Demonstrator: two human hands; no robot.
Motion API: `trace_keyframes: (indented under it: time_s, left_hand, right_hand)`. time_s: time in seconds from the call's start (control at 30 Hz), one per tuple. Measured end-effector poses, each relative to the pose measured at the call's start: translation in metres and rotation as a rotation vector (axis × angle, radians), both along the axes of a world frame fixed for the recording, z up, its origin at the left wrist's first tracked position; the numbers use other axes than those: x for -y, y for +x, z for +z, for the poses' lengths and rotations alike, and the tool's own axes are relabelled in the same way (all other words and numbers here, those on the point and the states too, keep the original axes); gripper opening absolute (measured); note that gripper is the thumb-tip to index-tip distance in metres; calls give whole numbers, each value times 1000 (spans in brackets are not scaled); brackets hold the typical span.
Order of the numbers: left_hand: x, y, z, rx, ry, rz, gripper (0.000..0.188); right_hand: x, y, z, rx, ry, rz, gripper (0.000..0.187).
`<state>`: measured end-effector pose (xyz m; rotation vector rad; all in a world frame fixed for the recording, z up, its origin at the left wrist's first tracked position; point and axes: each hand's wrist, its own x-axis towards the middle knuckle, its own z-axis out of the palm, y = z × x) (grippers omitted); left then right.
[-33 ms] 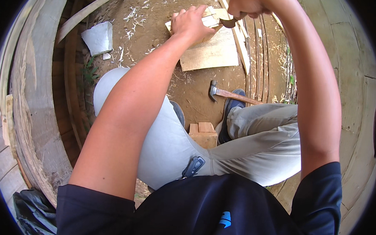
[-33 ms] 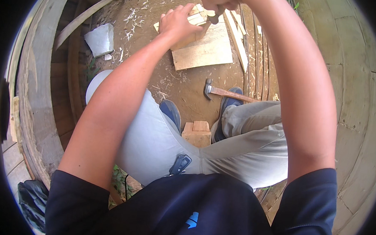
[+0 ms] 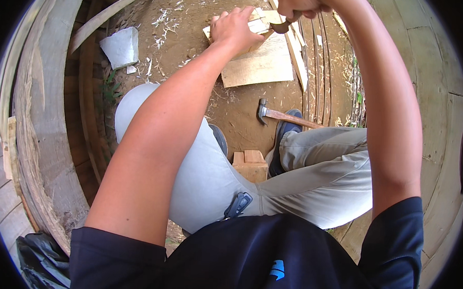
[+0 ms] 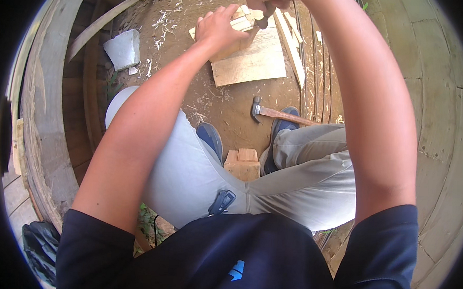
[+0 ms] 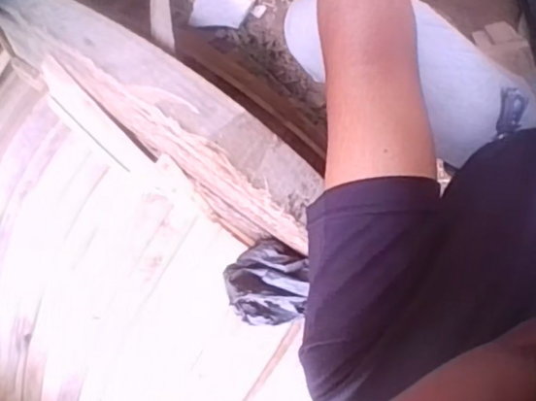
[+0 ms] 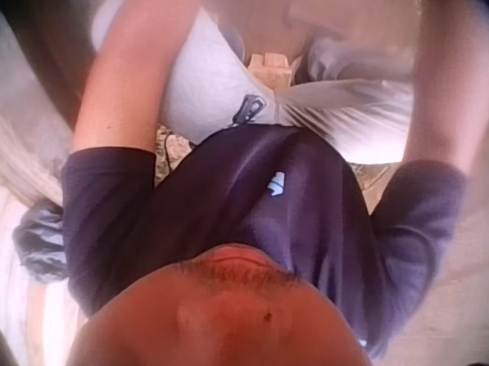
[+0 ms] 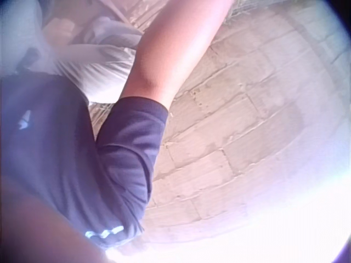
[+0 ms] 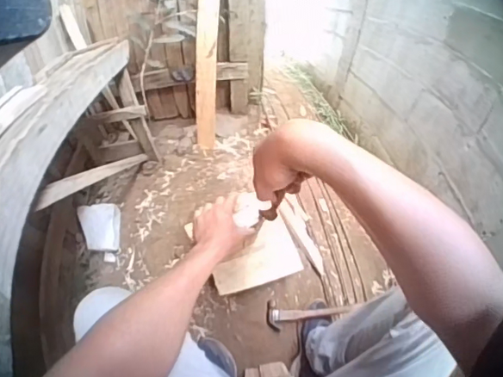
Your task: The person assembles a small wooden box by fitting pieces together, using a hammer to drive nails, and a knife to trim wood. They repeatedly adjust and inspect the box, then place it on a nearby wooden table.
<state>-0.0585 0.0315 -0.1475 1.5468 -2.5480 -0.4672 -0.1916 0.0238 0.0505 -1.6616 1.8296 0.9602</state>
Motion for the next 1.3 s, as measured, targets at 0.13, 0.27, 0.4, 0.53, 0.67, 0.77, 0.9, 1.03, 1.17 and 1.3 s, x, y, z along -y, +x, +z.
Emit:
trace_keyframes:
  time_s: [0.13, 0.27, 0.4, 0.53, 0.67, 0.77, 0.9, 1.03, 1.17, 1.3]
  left_hand:
    - [-7, -13, 2, -16, -54, -34, 84]
    - [-6, -13, 5, -3, -29, -49, 84]
    - [-4, -16, 6, 8, 14, -74, 86]
    - [-4, -3, 5, 31, -10, -12, 87]
    - [-7, -12, 4, -22, -18, -15, 87]
    - [-4, -12, 4, -27, -10, -17, 88]
    - [-1, -13, 2, -24, 9, -22, 88]
    - [2, -8, -4, -15, -10, -10, 90]
    - [-7, -11, -5, -99, -182, -2, 97]
    - [-14, -11, -5, -183, -268, -77, 74]
  right_hand:
    - [38, -21, -10, -17, 180, -146, 40]
    - [76, -32, -30, -25, 340, -162, 33]
    - [58, -37, -29, 8, 251, -187, 32]
    - [-2, -16, -1, 48, -66, -121, 35]
    - [-55, -22, -6, 1, -295, -39, 43]
    - [-72, -47, -39, 195, -364, -26, 13]
    - [-81, -52, -46, 210, -497, 268, 20]
    - [-92, -16, -29, 158, -428, -61, 29]
    - [-104, -13, -27, 184, -452, -185, 27]
    - [-112, -12, -29, 218, -518, -227, 26]
